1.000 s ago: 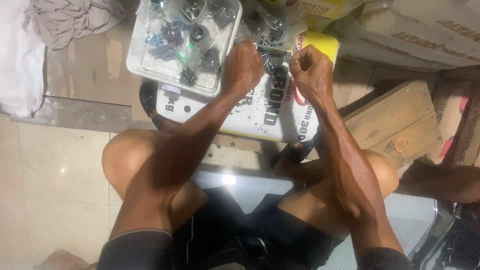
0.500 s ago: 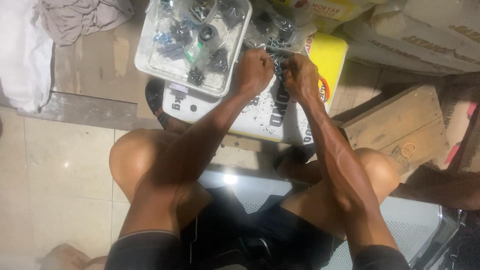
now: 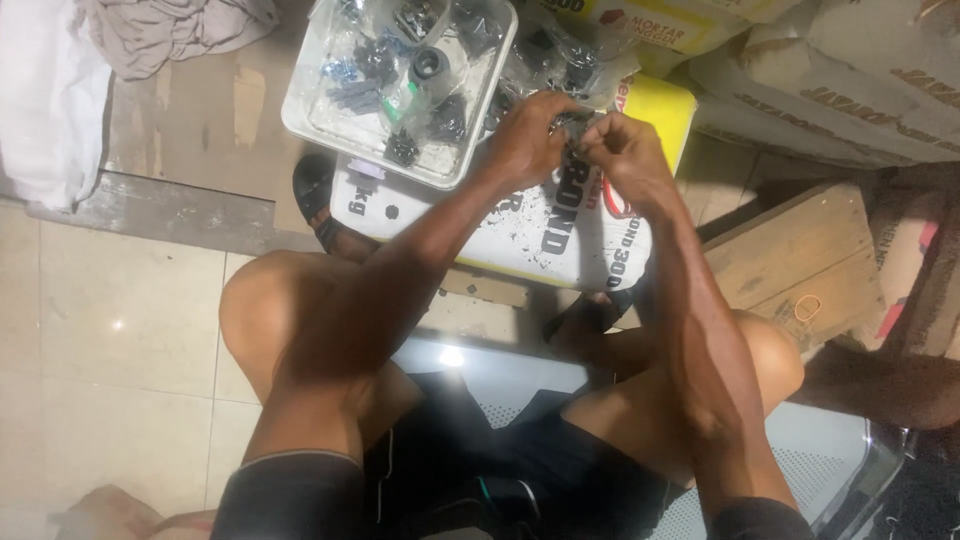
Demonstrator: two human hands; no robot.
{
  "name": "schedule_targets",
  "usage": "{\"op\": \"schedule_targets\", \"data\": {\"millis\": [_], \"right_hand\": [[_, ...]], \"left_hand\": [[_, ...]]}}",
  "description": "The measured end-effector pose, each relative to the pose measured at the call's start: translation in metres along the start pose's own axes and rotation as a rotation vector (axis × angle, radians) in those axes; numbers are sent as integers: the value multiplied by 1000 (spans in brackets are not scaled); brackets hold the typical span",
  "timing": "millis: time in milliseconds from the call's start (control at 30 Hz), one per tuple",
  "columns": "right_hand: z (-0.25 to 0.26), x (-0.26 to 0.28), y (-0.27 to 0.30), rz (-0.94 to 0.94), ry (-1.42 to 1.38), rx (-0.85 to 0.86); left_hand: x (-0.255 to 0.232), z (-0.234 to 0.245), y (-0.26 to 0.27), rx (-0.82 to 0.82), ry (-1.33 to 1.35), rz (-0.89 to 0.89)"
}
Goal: Sorting small plastic and metal components into a divided plastic tray
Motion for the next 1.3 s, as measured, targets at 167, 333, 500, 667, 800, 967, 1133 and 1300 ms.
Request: {"op": "schedule_targets", "data": {"millis": [167, 333, 500, 667, 800, 967, 1133, 1300], "right_hand": [[10, -4, 8, 56, -360, -109], [20, 13, 11, 27, -142, -202], [19, 4, 7, 222, 20, -108], [7, 20, 9, 169, -65, -25], [1, 22, 6, 289, 78, -93], [-3, 29, 10, 371, 75, -271], [-10, 31, 15, 334, 80, -266], [-10, 10, 14, 467, 557, -261]], "left_hand": [[-17, 4, 16, 24, 72, -156], [50, -38, -43, 30, 77, -300], [54, -42, -42, -7, -65, -276], [30, -30, -20, 61, -188, -151], [10, -15, -3, 12, -130, 27], [15, -29, -11, -364, 48, -179], [11, -33, -11, -307, 6, -28], [18, -50, -13, -406, -130, 18]]}}
Point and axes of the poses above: each hand's wrist, its own y-axis away from the middle knuckle, its own z-axis out of the back of the hand, x = y × z, the point moved 3 cm from there along -y, towards the middle knuckle, and after that the axes turned 7 degrees about z, right-handed, at the moved point
